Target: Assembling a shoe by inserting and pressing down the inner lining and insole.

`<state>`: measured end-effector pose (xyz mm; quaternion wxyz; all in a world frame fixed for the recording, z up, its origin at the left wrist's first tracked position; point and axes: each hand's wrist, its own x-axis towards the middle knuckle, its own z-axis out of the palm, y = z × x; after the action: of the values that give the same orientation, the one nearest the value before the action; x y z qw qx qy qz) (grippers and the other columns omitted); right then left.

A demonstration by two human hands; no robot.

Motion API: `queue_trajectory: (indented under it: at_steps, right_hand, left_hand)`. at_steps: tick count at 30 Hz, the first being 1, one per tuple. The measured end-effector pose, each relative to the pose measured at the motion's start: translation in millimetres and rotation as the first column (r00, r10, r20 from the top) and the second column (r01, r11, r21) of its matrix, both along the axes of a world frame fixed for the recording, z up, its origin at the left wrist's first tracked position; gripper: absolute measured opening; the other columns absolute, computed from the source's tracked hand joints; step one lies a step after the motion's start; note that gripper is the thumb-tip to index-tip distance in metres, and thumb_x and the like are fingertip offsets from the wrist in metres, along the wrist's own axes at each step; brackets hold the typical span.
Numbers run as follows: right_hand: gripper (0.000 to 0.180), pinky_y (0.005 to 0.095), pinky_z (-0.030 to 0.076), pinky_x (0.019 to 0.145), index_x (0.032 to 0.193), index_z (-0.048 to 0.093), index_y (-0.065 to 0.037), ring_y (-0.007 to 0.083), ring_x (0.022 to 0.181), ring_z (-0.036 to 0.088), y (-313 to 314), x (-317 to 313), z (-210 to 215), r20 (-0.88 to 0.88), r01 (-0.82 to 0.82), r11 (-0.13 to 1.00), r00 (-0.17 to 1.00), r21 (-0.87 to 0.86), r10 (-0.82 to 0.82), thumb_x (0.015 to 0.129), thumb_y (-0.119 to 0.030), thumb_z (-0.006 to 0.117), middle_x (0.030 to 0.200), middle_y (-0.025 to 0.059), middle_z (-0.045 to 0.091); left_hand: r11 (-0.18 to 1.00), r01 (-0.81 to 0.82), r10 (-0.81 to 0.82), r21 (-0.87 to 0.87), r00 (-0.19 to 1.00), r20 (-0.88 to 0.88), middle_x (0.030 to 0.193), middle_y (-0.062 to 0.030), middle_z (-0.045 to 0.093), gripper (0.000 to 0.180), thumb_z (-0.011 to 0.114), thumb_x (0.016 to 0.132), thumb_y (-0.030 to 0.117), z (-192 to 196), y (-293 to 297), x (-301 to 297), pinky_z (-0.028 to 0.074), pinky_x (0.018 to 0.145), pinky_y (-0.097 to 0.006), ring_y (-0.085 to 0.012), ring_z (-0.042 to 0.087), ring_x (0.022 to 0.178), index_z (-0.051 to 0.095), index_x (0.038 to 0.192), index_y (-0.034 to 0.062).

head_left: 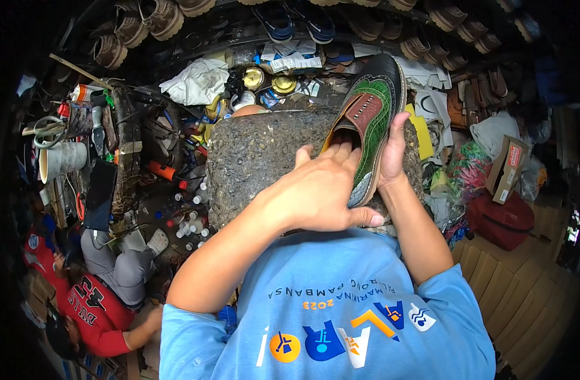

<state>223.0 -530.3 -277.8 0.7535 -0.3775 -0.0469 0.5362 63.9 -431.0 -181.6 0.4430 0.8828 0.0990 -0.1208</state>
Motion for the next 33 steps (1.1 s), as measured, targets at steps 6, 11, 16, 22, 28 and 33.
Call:
queue_trajectory:
  at_steps: [6,11,16,22,28,33]
  right_hand:
    - [0.099,0.045,0.046,0.113,0.15,0.046,-0.004,0.0266,0.129,0.059,-0.9,-1.5,8.6,-0.048,-0.048,0.999,0.998,-0.024,0.047,0.092,-0.084,0.041,0.142,0.0137,0.059]
    - [0.1,0.0453,0.047,0.113,0.15,0.046,-0.005,0.0265,0.129,0.059,-0.6,-1.0,4.5,0.014,-0.032,0.999,0.999,-0.043,0.032,0.09,-0.085,0.04,0.142,0.0139,0.059]
    - [0.101,0.0453,0.047,0.113,0.15,0.047,-0.005,0.0263,0.129,0.058,3.4,-6.0,10.7,-0.024,-0.053,0.997,0.998,-0.047,0.052,0.09,-0.086,0.039,0.142,0.0138,0.059]
    - [0.103,0.0452,0.046,0.113,0.149,0.046,-0.004,0.027,0.128,0.059,3.3,-4.8,9.1,0.021,-0.069,0.995,0.997,-0.066,0.07,0.088,-0.087,0.043,0.141,0.0139,0.059]
    - [0.111,0.0516,0.059,0.093,0.147,0.047,-0.006,0.0385,0.107,0.069,-5.8,9.9,-22.2,0.018,-0.024,0.997,1.0,-0.073,0.026,0.082,-0.095,0.033,0.128,0.0241,0.064]
    - [0.119,0.0534,0.061,0.087,0.145,0.046,-0.004,0.0423,0.101,0.07,-2.3,5.0,-14.6,0.058,-0.096,0.993,0.993,-0.072,0.101,0.077,-0.1,0.03,0.124,0.0316,0.064]
  left_hand:
    - [1.0,-0.004,0.006,0.021,0.993,-0.116,0.144,-0.0348,0.051,0.103,0.071,0.084,0.068,0.2,3.4,17.2,0.032,0.109,-0.07,-0.0465,0.048,0.138,0.041,0.147,-0.0067]
    - [0.985,-0.174,0.172,0.012,0.978,0.121,0.134,-0.034,0.059,0.099,0.072,0.084,0.068,-7.8,-10.1,4.9,0.036,0.105,-0.067,-0.0472,0.054,0.131,0.047,0.141,-0.0085]
    - [0.994,-0.104,0.102,-0.018,0.989,-0.106,0.132,-0.0337,0.059,0.092,0.072,0.084,0.067,3.6,-2.0,16.7,0.039,0.103,-0.064,-0.0468,0.056,0.129,0.055,0.128,-0.0125]
    - [0.992,-0.127,0.127,0.001,0.989,-0.072,0.131,-0.0322,0.061,0.086,0.073,0.086,0.059,-2.6,-3.9,15.0,0.032,0.11,-0.067,-0.0446,0.058,0.127,0.055,0.132,-0.0122]
    - [0.993,0.049,-0.049,0.106,0.999,0.002,0.147,-0.0319,0.053,0.091,0.07,0.087,0.059,16.3,-17.5,-19.5,0.025,0.116,-0.07,-0.0392,0.049,0.141,0.051,0.142,-0.0112]
    - [0.966,-0.072,0.023,0.248,0.981,0.194,0.148,-0.0286,0.053,0.09,0.069,0.088,0.059,3.3,-24.7,-15.2,0.025,0.117,-0.07,-0.0361,0.049,0.143,0.051,0.142,-0.0106]
